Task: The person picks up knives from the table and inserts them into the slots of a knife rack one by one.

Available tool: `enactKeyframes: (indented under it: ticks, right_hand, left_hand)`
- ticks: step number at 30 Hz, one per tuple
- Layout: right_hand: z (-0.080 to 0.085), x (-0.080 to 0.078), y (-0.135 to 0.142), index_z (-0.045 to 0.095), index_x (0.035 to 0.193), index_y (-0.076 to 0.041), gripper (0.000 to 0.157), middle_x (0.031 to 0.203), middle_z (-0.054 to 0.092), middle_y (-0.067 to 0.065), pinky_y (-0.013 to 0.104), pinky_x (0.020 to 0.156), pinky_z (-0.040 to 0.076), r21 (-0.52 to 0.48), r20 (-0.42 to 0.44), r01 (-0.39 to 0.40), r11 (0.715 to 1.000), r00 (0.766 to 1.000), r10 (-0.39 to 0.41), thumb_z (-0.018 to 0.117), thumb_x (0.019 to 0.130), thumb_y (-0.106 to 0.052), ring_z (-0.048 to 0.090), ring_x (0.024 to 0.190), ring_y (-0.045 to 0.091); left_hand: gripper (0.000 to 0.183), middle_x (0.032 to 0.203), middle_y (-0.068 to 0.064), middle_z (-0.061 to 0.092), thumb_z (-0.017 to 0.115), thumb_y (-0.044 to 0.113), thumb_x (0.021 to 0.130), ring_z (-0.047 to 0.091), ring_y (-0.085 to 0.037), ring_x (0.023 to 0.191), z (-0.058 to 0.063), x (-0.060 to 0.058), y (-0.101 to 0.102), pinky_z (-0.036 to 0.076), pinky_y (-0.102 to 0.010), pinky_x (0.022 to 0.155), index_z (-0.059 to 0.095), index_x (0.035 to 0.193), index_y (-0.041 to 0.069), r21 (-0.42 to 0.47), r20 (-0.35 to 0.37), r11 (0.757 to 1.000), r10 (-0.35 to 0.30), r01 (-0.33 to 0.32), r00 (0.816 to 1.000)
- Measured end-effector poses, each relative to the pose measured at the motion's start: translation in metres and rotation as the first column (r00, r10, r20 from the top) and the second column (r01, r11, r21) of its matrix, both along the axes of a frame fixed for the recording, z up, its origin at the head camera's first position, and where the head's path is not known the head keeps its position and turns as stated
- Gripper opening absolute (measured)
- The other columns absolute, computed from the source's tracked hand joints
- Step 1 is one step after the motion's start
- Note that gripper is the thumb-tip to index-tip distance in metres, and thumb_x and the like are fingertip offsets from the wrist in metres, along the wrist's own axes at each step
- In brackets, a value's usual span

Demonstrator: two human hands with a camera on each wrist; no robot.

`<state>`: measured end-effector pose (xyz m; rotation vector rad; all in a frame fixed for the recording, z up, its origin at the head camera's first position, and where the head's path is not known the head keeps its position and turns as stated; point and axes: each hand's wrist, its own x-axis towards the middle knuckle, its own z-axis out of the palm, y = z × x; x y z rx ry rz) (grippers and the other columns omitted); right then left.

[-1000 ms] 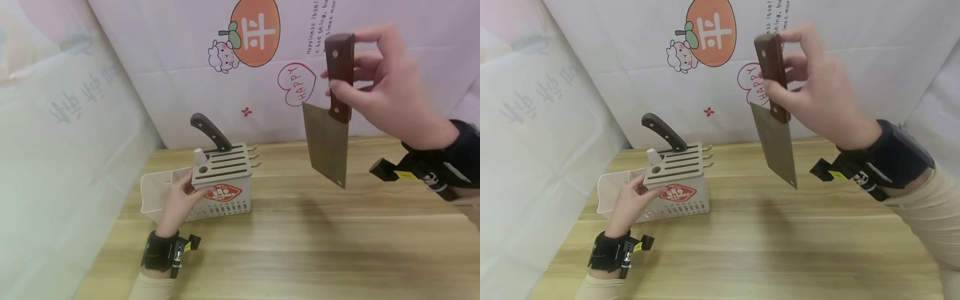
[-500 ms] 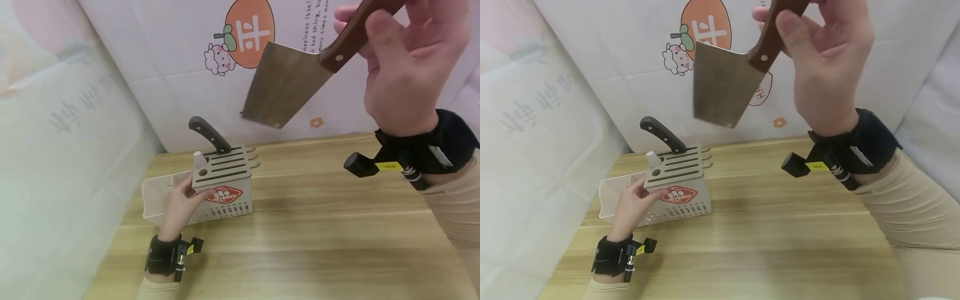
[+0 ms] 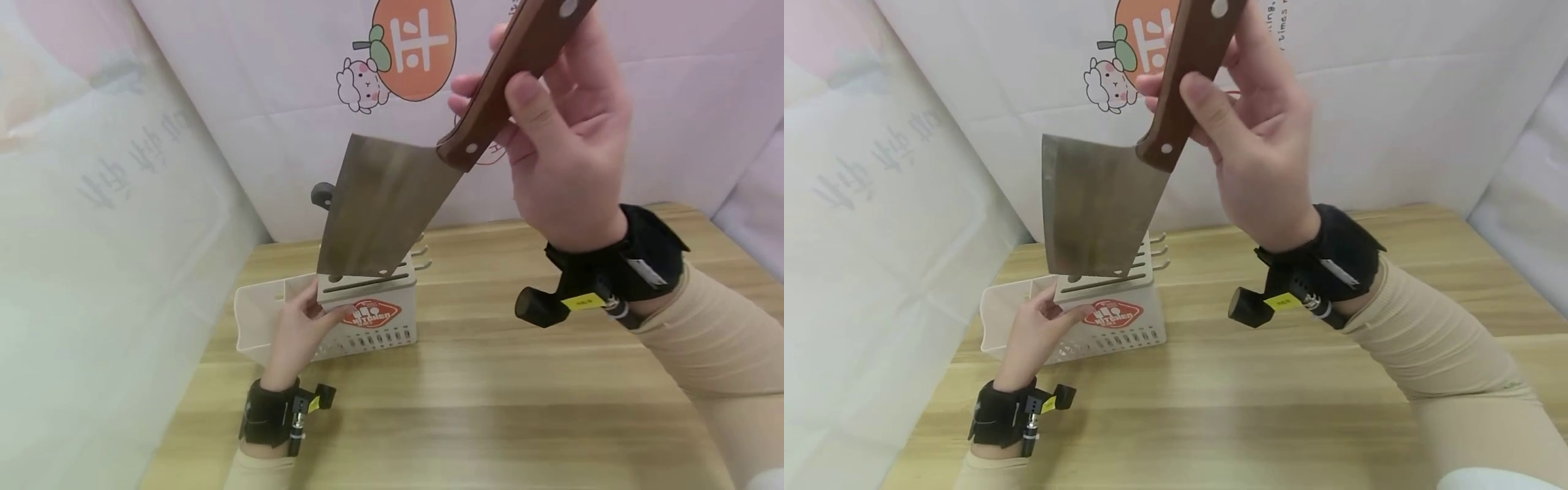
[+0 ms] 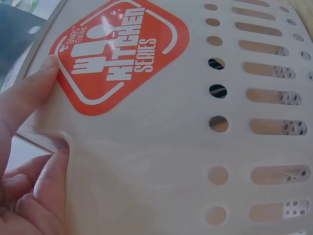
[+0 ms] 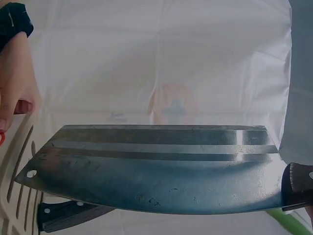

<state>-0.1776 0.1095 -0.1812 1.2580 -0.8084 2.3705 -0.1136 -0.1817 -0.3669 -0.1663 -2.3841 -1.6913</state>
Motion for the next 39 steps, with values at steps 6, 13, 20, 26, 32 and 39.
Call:
enactKeyframes:
  ticks: [6,13,20,26,32,39]
  right_hand:
    - [-0.016,-0.003,-0.008,0.056,0.134,0.007,0.040,0.114,0.056,0.033,0.055,0.090,0.059,0.129,-0.011,0.048,0.990,0.999,-0.047,0.053,0.095,0.015,0.068,0.093,0.046]
    - [-0.042,-0.012,-0.028,0.041,0.152,0.004,0.055,0.116,0.057,0.024,0.052,0.089,0.061,0.404,0.022,0.084,0.911,0.995,-0.101,0.046,0.099,0.016,0.071,0.097,0.034]
    - [-0.091,-0.008,-0.041,0.030,0.157,0.002,0.062,0.122,0.057,0.022,0.050,0.088,0.061,0.622,0.078,0.025,0.783,0.993,-0.093,0.050,0.099,0.015,0.072,0.102,0.033]
    - [-0.119,0.001,-0.041,0.034,0.157,0.001,0.063,0.130,0.059,0.022,0.043,0.092,0.060,0.717,0.143,-0.008,0.697,0.980,-0.136,0.055,0.099,0.012,0.069,0.107,0.038]
    - [-0.127,0.006,-0.044,0.036,0.156,0.001,0.060,0.131,0.057,0.021,0.043,0.091,0.061,0.734,0.108,0.014,0.679,0.985,-0.137,0.054,0.101,0.011,0.068,0.109,0.038]
    - [-0.131,0.007,-0.053,0.025,0.158,0.002,0.061,0.133,0.056,0.026,0.035,0.093,0.060,0.828,-0.171,0.231,0.510,0.972,-0.162,0.052,0.104,0.007,0.066,0.116,0.037]
  left_hand:
    - [0.063,0.138,-0.012,0.064,0.082,0.006,0.087,0.063,-0.025,0.122,0.003,0.000,0.000,0.055,-0.025,0.098,0.058,0.145,0.009,-0.016,0.012,1.000,0.002,-0.002,1.000]
    - [0.068,0.138,-0.012,0.063,0.082,0.004,0.086,0.064,-0.026,0.121,0.004,0.003,-0.002,0.055,-0.025,0.097,0.054,0.148,0.009,0.001,0.044,1.000,0.013,-0.013,0.999]
    - [0.071,0.137,-0.013,0.063,0.082,0.006,0.086,0.064,-0.026,0.120,0.000,0.006,0.002,0.056,-0.026,0.096,0.052,0.149,0.009,0.018,0.078,1.000,0.005,-0.007,0.997]
    - [0.070,0.140,-0.013,0.061,0.082,0.005,0.086,0.062,-0.027,0.123,0.002,0.008,0.005,0.055,-0.026,0.098,0.052,0.149,0.007,0.028,0.083,1.000,0.007,-0.009,0.997]
    - [0.070,0.143,-0.015,0.059,0.081,0.004,0.086,0.061,-0.029,0.125,0.002,0.009,0.005,0.054,-0.025,0.099,0.051,0.149,0.006,0.023,0.079,1.000,0.003,-0.005,0.997]
    - [0.068,0.142,-0.018,0.058,0.080,0.001,0.087,0.061,-0.033,0.124,-0.002,0.014,-0.004,0.053,-0.025,0.100,0.051,0.149,0.004,0.016,0.080,0.998,0.054,-0.056,0.995]
